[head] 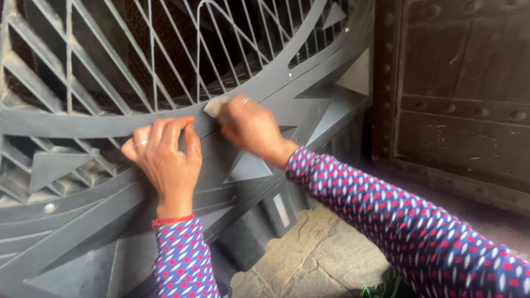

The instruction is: The person wipes the exterior plastic housing and grilles of a large black cooling fan unit with a cloth, cleaning various sections of the surface and between the grille slats.

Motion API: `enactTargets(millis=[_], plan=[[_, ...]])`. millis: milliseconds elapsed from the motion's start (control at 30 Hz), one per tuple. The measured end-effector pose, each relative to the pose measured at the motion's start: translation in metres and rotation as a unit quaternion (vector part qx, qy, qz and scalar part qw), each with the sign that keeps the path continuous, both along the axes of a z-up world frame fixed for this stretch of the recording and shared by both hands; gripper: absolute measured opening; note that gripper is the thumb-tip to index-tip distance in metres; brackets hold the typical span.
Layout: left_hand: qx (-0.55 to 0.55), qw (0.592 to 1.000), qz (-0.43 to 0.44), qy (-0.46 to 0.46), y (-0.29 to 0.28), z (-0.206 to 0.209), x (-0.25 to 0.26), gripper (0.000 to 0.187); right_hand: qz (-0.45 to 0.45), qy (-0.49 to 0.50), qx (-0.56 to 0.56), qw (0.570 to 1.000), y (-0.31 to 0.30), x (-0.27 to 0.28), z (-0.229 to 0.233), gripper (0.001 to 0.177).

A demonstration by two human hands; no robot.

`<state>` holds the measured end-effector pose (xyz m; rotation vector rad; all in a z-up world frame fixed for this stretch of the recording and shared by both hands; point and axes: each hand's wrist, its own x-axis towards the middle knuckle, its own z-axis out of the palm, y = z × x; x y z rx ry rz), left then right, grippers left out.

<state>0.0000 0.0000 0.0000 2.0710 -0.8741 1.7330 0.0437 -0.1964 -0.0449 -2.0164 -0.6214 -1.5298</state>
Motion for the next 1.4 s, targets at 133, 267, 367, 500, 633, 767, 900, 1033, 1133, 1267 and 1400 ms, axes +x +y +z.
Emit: enactTargets(millis=[133,267,367,500,633,767,900,1033,1133,1267,1400], plan=[[0.006,1.0,-0.004,-0.011,0.0,0.001,-0.001,0.005,0.097,0.024,-0.097,0.99,0.024,-0.033,0.006,0.036],[-0.002,1.0,-0.007,0.001,0.002,0.003,0.001,0.008,0.09,0.053,-0.122,0.987,0.032,-0.05,0.025,0.028],[-0.008,1.0,-0.009,0.006,0.003,0.004,0.002,0.007,0.081,0.025,0.041,0.996,0.02,-0.051,0.043,0.036],[-0.008,1.0,-0.017,0.005,0.003,0.004,0.001,0.006,0.023,-0.044,0.152,0.987,-0.014,-0.034,0.06,0.039],[-0.01,1.0,-0.01,0.0,0.001,0.003,0.0,0.006,-0.074,-0.084,0.132,0.985,-0.027,-0.018,0.046,0.043],[-0.029,0.994,0.082,-0.071,-0.001,-0.007,0.0,0.018,-0.088,-0.133,0.056,0.986,-0.013,-0.007,0.024,0.052],[-0.037,0.978,0.179,-0.1,0.003,-0.02,0.011,0.041,-0.076,-0.123,0.076,0.987,-0.004,-0.001,0.011,0.051],[-0.016,0.985,0.158,-0.069,0.004,-0.03,0.021,0.044,-0.058,-0.129,0.052,0.989,0.006,-0.005,0.0,0.061],[-0.025,0.986,0.148,-0.067,0.006,-0.033,0.024,0.047,-0.052,-0.131,0.021,0.99,0.019,-0.009,-0.007,0.061],[-0.026,0.99,0.125,-0.056,0.008,-0.033,0.023,0.048,-0.044,-0.119,0.015,0.992,0.027,-0.013,-0.007,0.063],[-0.028,0.992,0.111,-0.046,0.01,-0.031,0.021,0.052,-0.017,-0.129,-0.019,0.991,0.038,-0.019,-0.002,0.063]])
